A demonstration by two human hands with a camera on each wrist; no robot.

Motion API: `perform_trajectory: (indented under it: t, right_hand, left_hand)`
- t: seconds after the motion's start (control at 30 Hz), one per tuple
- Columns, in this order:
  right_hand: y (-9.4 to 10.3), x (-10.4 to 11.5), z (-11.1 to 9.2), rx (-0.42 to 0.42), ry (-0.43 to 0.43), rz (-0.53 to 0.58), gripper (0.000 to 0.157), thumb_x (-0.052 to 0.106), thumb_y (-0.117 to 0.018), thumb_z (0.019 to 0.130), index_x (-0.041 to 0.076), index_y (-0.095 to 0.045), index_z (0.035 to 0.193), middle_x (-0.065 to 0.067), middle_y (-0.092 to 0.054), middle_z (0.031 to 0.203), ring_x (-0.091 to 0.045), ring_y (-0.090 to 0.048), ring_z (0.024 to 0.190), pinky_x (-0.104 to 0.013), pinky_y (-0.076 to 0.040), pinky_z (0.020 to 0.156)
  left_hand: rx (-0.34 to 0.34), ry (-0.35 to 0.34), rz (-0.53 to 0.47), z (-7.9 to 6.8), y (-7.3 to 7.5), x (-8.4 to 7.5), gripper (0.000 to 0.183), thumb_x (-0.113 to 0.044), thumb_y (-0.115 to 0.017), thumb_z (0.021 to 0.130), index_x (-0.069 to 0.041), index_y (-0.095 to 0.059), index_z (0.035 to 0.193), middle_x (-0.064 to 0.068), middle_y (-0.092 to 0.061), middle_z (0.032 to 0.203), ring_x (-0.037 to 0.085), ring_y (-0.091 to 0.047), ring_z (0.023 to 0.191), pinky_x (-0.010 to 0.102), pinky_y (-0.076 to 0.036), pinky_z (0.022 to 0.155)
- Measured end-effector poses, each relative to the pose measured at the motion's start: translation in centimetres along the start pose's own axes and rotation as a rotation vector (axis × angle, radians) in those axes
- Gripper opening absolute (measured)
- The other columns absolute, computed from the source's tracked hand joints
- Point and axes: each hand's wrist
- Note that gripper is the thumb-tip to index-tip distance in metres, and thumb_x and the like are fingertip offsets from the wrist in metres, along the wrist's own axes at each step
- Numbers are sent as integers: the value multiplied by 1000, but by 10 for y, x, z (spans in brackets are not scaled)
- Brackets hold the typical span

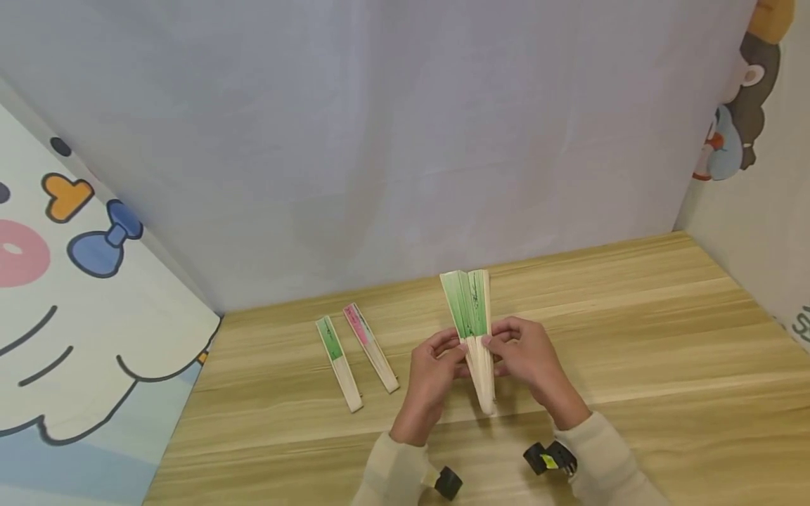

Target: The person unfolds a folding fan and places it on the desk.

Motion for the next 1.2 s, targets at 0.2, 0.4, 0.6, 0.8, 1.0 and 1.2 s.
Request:
perform_trajectory:
  t: [0.2, 0.4, 0.6, 0.8, 1.0, 1.2]
  right_hand:
    - [1, -2, 1, -8, -22, 30, 30, 6, -62, 105, -16, -58, 126, -12, -66, 105, -13, -67, 81, -31, -64, 64]
    - [2, -3, 1, -23, -24, 43, 33, 9, -63, 106, -15, -58, 128, -9, -67, 103, -12, -67, 81, -30, -64, 65]
    - [1, -2, 2, -39, -29, 70, 35, 7, -64, 105, -15, -57, 131, -5, -68, 97, -11, -67, 80, -29, -64, 66]
    - [0, -2, 2, -44, -45, 118, 37, 7, -64, 105, -15, -55, 134, 0, -68, 93, -9, -68, 79, -29, -64, 66]
    - [0, -3, 3, -52, -54, 133, 38, 7, -64, 105, -15, -55, 135, 0, -69, 93, -10, -68, 77, -30, -65, 66]
    - [1, -3, 3, -62, -47, 156, 39, 6, -64, 105, -15, -53, 135, 4, -71, 92, -9, -68, 79, -29, -65, 67]
  left_hand:
    - [-21, -3, 16, -1, 0, 0, 27, 5, -64, 97, 8, -71, 124, 12, -70, 105, 10, -69, 76, 25, -61, 66]
    - [-50, -8, 11, 0, 1, 1, 31, 6, -64, 98, 11, -66, 128, 14, -65, 108, 10, -66, 74, 28, -63, 68]
    - [-76, -18, 8, 0, 0, 0, 34, 5, -64, 98, 12, -64, 131, 15, -64, 110, 11, -65, 74, 32, -63, 70]
    - [-107, -31, -5, -1, 0, -1, 33, 7, -63, 96, 12, -66, 128, 15, -64, 108, 10, -65, 71, 31, -63, 69]
    - [-120, -47, -31, -1, 1, -1, 31, 8, -63, 96, 11, -67, 127, 14, -64, 105, 10, -64, 68, 27, -62, 66]
    - [-139, -62, -64, -1, 1, -1, 32, 9, -62, 95, 11, -67, 126, 14, -63, 103, 10, -63, 63, 25, -61, 62]
Point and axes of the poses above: each hand's wrist, its own z-axis towards the middle knuckle, its own y-axis out of the back of the hand, x = y × z
